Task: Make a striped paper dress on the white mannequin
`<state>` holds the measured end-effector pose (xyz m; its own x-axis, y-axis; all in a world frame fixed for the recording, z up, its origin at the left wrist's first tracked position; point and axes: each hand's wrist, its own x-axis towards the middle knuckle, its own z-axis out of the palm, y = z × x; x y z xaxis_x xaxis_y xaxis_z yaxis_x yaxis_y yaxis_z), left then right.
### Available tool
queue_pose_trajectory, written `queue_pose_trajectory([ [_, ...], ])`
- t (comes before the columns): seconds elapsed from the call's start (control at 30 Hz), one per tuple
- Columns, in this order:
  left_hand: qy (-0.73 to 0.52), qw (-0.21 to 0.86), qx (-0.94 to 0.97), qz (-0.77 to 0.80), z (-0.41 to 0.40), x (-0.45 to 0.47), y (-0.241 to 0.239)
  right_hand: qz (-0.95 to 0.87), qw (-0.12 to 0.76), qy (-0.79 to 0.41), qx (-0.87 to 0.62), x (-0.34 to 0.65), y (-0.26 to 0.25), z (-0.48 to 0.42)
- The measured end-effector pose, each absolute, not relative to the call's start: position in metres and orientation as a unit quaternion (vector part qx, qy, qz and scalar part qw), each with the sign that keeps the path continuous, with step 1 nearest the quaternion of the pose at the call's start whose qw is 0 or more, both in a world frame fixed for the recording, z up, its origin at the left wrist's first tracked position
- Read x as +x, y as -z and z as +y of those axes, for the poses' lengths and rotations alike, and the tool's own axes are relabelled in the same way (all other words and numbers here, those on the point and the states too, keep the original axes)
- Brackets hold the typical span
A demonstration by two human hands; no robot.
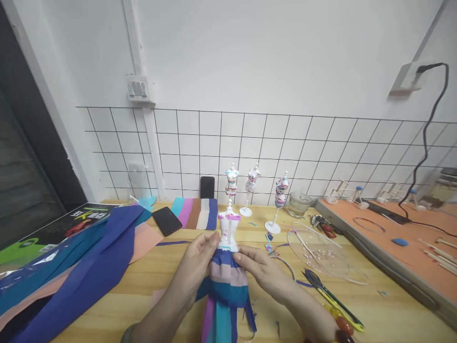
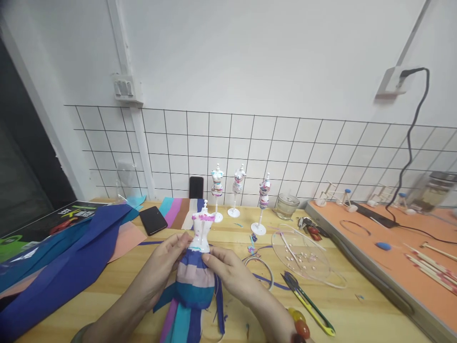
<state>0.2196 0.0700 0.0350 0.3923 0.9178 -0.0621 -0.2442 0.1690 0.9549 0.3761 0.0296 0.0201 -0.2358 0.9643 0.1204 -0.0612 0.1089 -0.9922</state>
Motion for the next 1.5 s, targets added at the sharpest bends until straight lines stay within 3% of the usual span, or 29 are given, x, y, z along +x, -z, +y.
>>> queue_pose_trajectory([
  [0.23,-0.411,0.615,0.579,0.343,0.069,0.213,-0.044,-0.548,0.504,-0.527,-0.410,0.388,-0.018,0.032],
  [0.53,-0.439,0.156,0.853,0.237,0.050,0.208,-0.047,-0.498,0.563,-0.491,-0.441,0.398,-0.023,0.037],
  [0.73,-0.482,-0.003,0.860,0.169,0.050,0.213,-0.047,-0.493,0.576,-0.469,-0.453,0.397,-0.022,0.037],
  [1.0,-0.495,-0.018,0.861,0.113,0.056,0.211,-0.045,-0.497,0.583,-0.458,-0.451,0.396,-0.021,0.039],
  [1.5,-0.466,-0.179,0.864,0.070,0.058,0.207,-0.037,-0.503,0.588,-0.443,-0.454,0.395,-0.027,0.037],
])
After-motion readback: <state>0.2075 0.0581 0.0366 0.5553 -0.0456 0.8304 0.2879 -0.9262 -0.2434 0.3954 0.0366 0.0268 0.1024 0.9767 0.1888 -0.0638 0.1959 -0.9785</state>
